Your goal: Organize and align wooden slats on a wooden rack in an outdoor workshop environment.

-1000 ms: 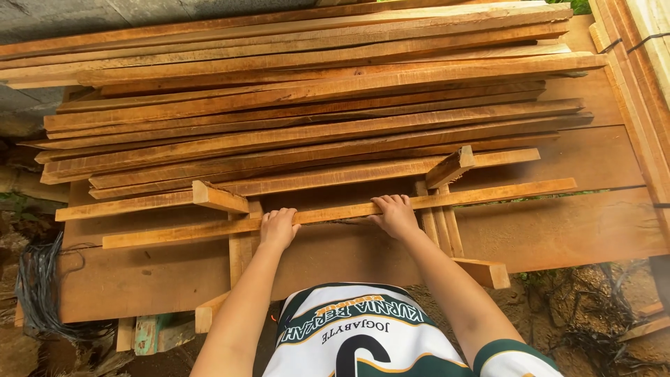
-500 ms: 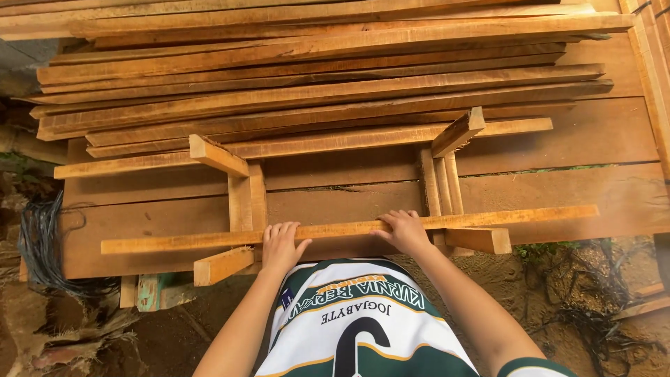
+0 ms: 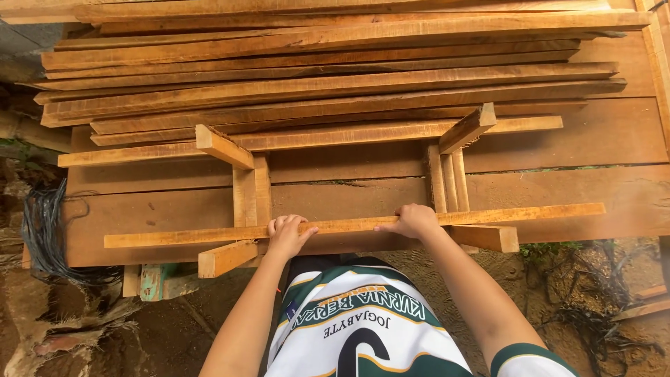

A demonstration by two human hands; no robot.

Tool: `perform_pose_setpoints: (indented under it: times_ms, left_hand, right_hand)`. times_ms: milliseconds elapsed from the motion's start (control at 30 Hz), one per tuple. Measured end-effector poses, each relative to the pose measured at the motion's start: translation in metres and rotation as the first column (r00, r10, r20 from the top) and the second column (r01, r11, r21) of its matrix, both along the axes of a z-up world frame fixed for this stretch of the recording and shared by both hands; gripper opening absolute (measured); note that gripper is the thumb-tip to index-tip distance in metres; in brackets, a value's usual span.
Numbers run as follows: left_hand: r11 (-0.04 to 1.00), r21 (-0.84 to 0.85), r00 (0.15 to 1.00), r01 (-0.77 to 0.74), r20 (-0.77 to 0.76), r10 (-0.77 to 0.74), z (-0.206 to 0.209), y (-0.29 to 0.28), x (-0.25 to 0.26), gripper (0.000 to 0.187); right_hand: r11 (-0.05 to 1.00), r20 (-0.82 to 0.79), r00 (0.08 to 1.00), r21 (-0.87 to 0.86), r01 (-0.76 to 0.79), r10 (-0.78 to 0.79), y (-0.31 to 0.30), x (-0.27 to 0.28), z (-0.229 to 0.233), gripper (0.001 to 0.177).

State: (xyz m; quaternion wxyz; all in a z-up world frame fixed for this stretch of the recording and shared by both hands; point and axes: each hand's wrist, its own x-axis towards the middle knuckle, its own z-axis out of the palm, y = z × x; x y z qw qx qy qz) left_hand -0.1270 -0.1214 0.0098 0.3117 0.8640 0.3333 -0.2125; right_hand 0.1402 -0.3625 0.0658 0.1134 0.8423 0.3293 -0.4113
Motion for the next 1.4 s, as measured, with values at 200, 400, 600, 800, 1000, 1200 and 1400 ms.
perform_pose_setpoints:
  times_ms: [200,400,600,800,1000,1200,1400]
  left_hand:
    - [0.999,0.028,1.000,-0.014,-0.024,0.015,0.000,-0.003,0.000,0.044]
    - [0.972,0.235,0.998,-0.022,0.059,0.009,-0.001,-0.006,-0.018,0.038]
    - [0.988,0.148,0.982,-0.055,0.190,0.026,0.016,-0.004,-0.020,0.046]
    - [0.988,0.061,0.990,0.141,-0.011,-0.140,0.000,0.002,0.000,0.041]
    - [0.991,0.006,0.982,0.137,-0.133,-0.135,0.005,0.007,0.012,0.040]
    - [0.975,-0.077,0.943,0.210,-0.249,-0.223,-0.024,0.019,0.019,0.041]
    - [0.951,-0.188,0.900,0.244,-0.322,-0.295,0.007,0.021,0.028,0.056]
  right_hand:
    - [0.999,0.059,0.998,0.045,-0.005,0.003,-0.013,-0.002,-0.041,0.095]
    - [0.774,0.417,0.906,0.597,-0.211,-0.075,-0.038,-0.037,-0.075,0.050]
    - [0.735,0.384,0.903,0.666,-0.128,-0.191,-0.045,-0.059,-0.069,0.046]
    - [0.783,0.218,0.965,0.622,-0.022,-0.146,-0.011,-0.050,-0.014,0.043]
    - [0.981,0.000,1.000,0.194,0.011,-0.011,0.006,-0.028,-0.018,0.059]
    - [0.999,-0.150,0.988,0.001,0.032,-0.031,0.014,-0.009,-0.045,0.085]
    - [0.999,-0.202,0.979,-0.031,0.016,-0.022,0.020,-0.005,-0.045,0.092]
